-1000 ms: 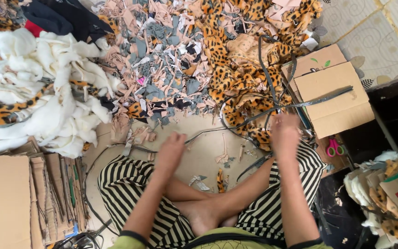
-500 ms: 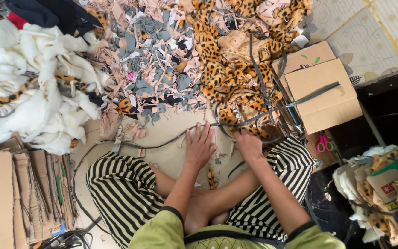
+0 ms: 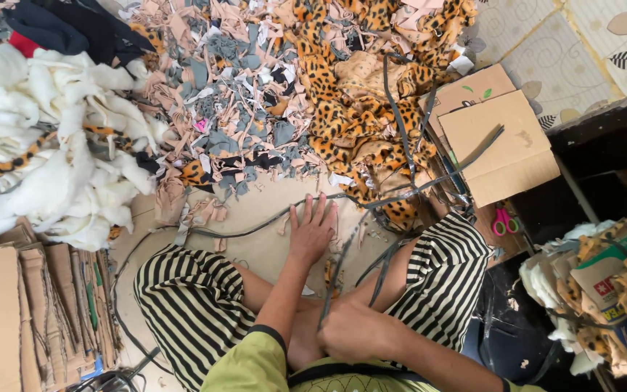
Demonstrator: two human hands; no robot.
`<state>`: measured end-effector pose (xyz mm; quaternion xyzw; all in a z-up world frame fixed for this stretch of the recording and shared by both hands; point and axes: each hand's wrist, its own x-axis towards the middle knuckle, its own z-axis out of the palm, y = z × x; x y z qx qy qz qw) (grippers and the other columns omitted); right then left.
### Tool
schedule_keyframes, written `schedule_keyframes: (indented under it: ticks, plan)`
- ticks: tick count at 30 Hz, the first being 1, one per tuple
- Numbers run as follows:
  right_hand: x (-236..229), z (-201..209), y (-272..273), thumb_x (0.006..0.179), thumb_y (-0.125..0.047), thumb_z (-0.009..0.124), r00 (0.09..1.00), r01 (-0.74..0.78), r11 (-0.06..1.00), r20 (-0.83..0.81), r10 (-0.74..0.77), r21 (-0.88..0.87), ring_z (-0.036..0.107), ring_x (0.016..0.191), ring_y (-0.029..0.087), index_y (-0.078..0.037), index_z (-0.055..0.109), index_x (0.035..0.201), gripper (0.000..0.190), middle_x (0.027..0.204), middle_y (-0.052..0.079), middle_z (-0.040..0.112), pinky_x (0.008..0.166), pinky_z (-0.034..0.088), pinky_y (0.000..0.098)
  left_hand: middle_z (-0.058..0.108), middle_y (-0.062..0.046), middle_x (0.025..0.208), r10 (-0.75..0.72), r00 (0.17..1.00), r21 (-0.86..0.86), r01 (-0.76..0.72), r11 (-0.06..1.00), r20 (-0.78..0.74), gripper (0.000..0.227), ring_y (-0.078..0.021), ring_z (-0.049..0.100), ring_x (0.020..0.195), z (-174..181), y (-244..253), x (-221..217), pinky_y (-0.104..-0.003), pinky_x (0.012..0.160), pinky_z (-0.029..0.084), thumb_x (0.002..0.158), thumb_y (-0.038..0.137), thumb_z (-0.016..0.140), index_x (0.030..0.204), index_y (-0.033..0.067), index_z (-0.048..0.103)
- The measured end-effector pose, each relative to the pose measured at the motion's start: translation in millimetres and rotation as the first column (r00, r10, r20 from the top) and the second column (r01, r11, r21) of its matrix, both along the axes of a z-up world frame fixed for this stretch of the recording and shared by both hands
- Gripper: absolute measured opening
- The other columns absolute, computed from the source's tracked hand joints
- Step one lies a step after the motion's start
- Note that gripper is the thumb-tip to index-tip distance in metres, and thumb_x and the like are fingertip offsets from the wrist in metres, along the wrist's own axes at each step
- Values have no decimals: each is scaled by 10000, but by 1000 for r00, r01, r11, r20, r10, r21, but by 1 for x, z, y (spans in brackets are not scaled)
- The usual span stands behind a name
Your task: The person sits on the floor and compresses a bundle of fabric scraps, then wraps it in a cardboard sheet. They secure the bundle by tying it with black plastic straps, knotting the ends, and placing the finished package aside. The person then gathers more fabric scraps and begins to fold and compress them into a new bundle.
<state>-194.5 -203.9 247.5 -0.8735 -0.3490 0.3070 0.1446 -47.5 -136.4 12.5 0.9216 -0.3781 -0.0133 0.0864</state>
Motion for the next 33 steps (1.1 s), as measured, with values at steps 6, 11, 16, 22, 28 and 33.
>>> schedule_keyframes:
  ticks: [6, 11, 16, 22, 28, 33]
  plan:
    - [39, 53, -10, 993, -234, 484, 936, -3, 879, -308, 170, 477, 684, 807, 275, -96, 666, 950, 233, 923, 66, 725, 682, 488, 398, -10, -75, 1707, -65, 937, 21, 77, 997, -344, 836, -385, -40, 1553, 72, 6, 6, -726, 1163, 43, 862, -43, 386, 1627, 185, 135]
    - [60, 47, -30, 1063, -164, 571, 943, 181, 647, -318, 100, 740, 664, 757, 126, -87, 679, 1075, 133, 951, 39, 722, 671, 492, 251, 305, -14, 1674, -198, 972, -661, 64, 748, -130, 1105, -379, 382, 1499, 144, 19, -19, -618, 1251, 272, 762, -327, 406, 1572, 412, 270]
    - [90, 36, -63, 1047, -112, 500, 563, 816, 103, -741, -365, 569, 455, 450, 62, 20, 694, 1072, 236, 618, 10, 568, 415, 400, 181, 712, -285, 959, -842, -24, -482, -811, 331, -539, 914, -365, 694, 1126, 116, 51, -77, -494, 1149, 389, 993, 714, 19, 1410, 43, 478]
    - [129, 37, -92, 1073, -201, 496, 362, 842, -232, -828, -428, 488, 401, 407, 42, -39, 668, 1065, 236, 622, -12, 504, 349, 357, 174, 417, 5, 514, -879, 187, -603, -787, 134, -439, 623, -232, 588, 496, 152, 150, -55, -494, 764, 620, 1056, 465, 277, 1192, -87, 532]
    - [138, -17, -97, 1090, -229, 449, 76, 768, -571, -926, -369, 291, 353, 468, -6, -126, 559, 1044, 157, 698, -72, 395, 388, 302, 109, 337, 75, 535, -814, 436, -518, -831, -202, -384, 312, -103, 497, 538, 198, 217, 34, -467, 783, 631, 1082, 254, 453, 1188, -10, 582]
    - [114, -76, -37, 1018, -250, 509, -153, 857, -506, -891, -428, 96, 350, 464, 42, -88, 582, 915, 206, 615, -29, 400, 401, 298, 142, 502, 88, 672, -537, 448, -463, -879, -117, -715, 282, -75, 617, 769, 283, 164, 128, -302, 872, 633, 1051, 321, 497, 1154, 109, 652]
